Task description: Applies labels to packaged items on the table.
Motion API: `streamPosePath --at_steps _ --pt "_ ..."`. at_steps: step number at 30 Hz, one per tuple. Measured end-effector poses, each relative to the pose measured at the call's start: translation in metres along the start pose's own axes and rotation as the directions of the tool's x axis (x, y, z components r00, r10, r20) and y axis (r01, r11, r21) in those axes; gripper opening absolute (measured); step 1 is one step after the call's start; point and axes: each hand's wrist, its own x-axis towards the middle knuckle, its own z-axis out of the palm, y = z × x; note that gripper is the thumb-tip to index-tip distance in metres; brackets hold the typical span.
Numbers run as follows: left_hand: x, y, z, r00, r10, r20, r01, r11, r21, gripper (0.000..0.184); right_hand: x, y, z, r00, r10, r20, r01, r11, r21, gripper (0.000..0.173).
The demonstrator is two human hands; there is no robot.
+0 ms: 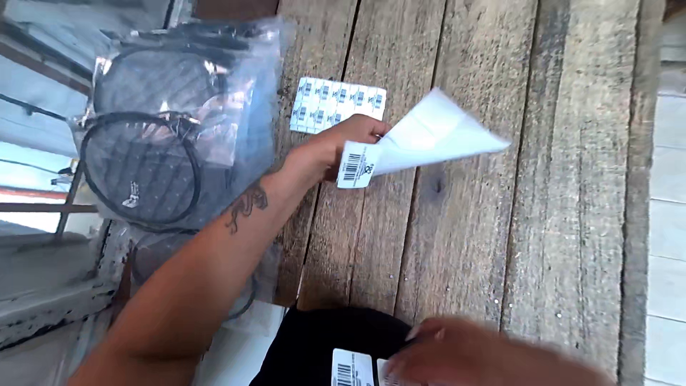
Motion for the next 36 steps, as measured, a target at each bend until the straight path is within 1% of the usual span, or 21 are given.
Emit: streamPosePath --at_steps 2,3,5,6,8,9,11,13,15,18,20,21,24,26,27,28,29,30,32,34,36 --pt "-0.004 0.016 0.010 0.996 0.016 -0.083 -0.027 0.990 -0.138 0.027 0.011 0.034 -0.022 0.944 0.126 -0.306 -0.150 0.987 -0.058 0.050" --pt "-0.005 0.018 0.018 0.991 0.010 -0.133 -0.033 0.984 -0.176 0.033 0.019 0.054 -0.025 0.902 0.181 -0.392 -0.210 0.977 -0.031 0.047" --pt "-0.003 0.018 0.037 0.961 -0.027 -0.275 -0.022 0.984 -0.177 0.040 0.037 0.075 -0.021 0.837 0.278 -0.471 -0.260 0.960 0.105 0.038" --pt "-0.001 0.016 0.045 0.940 -0.039 -0.340 -0.017 0.987 -0.161 0.039 0.046 0.076 -0.016 0.805 0.311 -0.506 -0.248 0.950 0.190 0.033" --pt "-0.001 0.011 0.058 0.916 -0.048 -0.399 -0.018 0.987 -0.160 0.036 0.059 0.078 -0.009 0.742 0.332 -0.582 -0.181 0.936 0.303 0.019" --pt "-0.001 0.009 0.060 0.915 -0.031 -0.401 -0.039 0.985 -0.167 0.036 0.063 0.080 -0.008 0.713 0.345 -0.611 -0.140 0.923 0.358 0.013" --pt "0.004 0.006 0.058 0.923 -0.057 -0.382 -0.020 0.981 -0.194 0.034 0.068 0.087 -0.008 0.674 0.384 -0.632 -0.087 0.890 0.448 0.012" --pt "0.011 0.009 0.054 0.905 -0.143 -0.402 0.068 0.978 -0.195 0.035 0.070 0.094 -0.006 0.676 0.397 -0.621 -0.080 0.877 0.474 0.019" --pt "0.015 0.008 0.056 0.889 -0.127 -0.440 0.057 0.984 -0.170 0.035 0.072 0.095 -0.005 0.681 0.396 -0.616 -0.067 0.871 0.486 0.027" --pt "0.019 0.002 0.064 0.872 -0.047 -0.488 -0.018 0.992 -0.128 0.032 0.079 0.093 -0.004 0.610 0.368 -0.702 0.003 0.885 0.467 0.013" --pt "0.023 0.000 0.060 0.861 -0.069 -0.504 0.009 0.993 -0.121 0.031 0.078 0.097 -0.004 0.578 0.357 -0.734 0.052 0.881 0.470 0.009" --pt "0.026 0.000 0.052 0.849 -0.077 -0.523 0.045 0.996 -0.073 0.032 0.075 0.100 -0.003 0.574 0.346 -0.742 0.079 0.879 0.471 0.009" --pt "0.037 0.002 0.006 0.780 -0.007 -0.626 0.157 0.970 0.184 0.044 0.066 0.108 0.003 0.538 0.310 -0.784 0.107 0.898 0.428 0.010" --pt "0.041 -0.003 -0.028 0.687 0.100 -0.720 0.192 0.930 0.313 0.059 0.062 0.108 0.011 0.498 0.311 -0.809 0.100 0.906 0.410 0.011" --pt "0.035 -0.003 -0.034 0.651 0.173 -0.739 0.155 0.923 0.352 0.066 0.061 0.107 0.013 0.482 0.314 -0.818 0.096 0.909 0.406 0.012" --pt "0.025 -0.002 -0.029 0.642 0.238 -0.729 0.094 0.919 0.382 0.064 0.060 0.108 0.014 0.473 0.321 -0.821 0.098 0.906 0.411 0.013" --pt "0.011 -0.004 -0.013 0.673 0.270 -0.689 0.028 0.922 0.387 0.053 0.060 0.109 0.016 0.471 0.333 -0.817 0.100 0.900 0.425 0.015" --pt "-0.005 -0.010 0.013 0.741 0.239 -0.627 -0.024 0.943 0.331 0.041 0.059 0.110 0.017 0.475 0.350 -0.807 0.097 0.891 0.444 0.016" --pt "-0.028 -0.033 0.059 0.873 0.122 -0.473 -0.089 0.992 0.093 0.030 0.060 0.114 0.021 0.513 0.373 -0.773 0.083 0.875 0.477 0.018" --pt "-0.042 -0.052 0.083 0.886 0.065 -0.459 -0.084 0.996 -0.020 0.026 0.060 0.116 0.026 0.595 0.412 -0.690 0.016 0.852 0.523 0.020" --pt "-0.053 -0.061 0.081 0.865 0.065 -0.497 -0.078 0.997 -0.006 0.021 0.058 0.117 0.030 0.706 0.450 -0.547 -0.104 0.830 0.548 0.030"
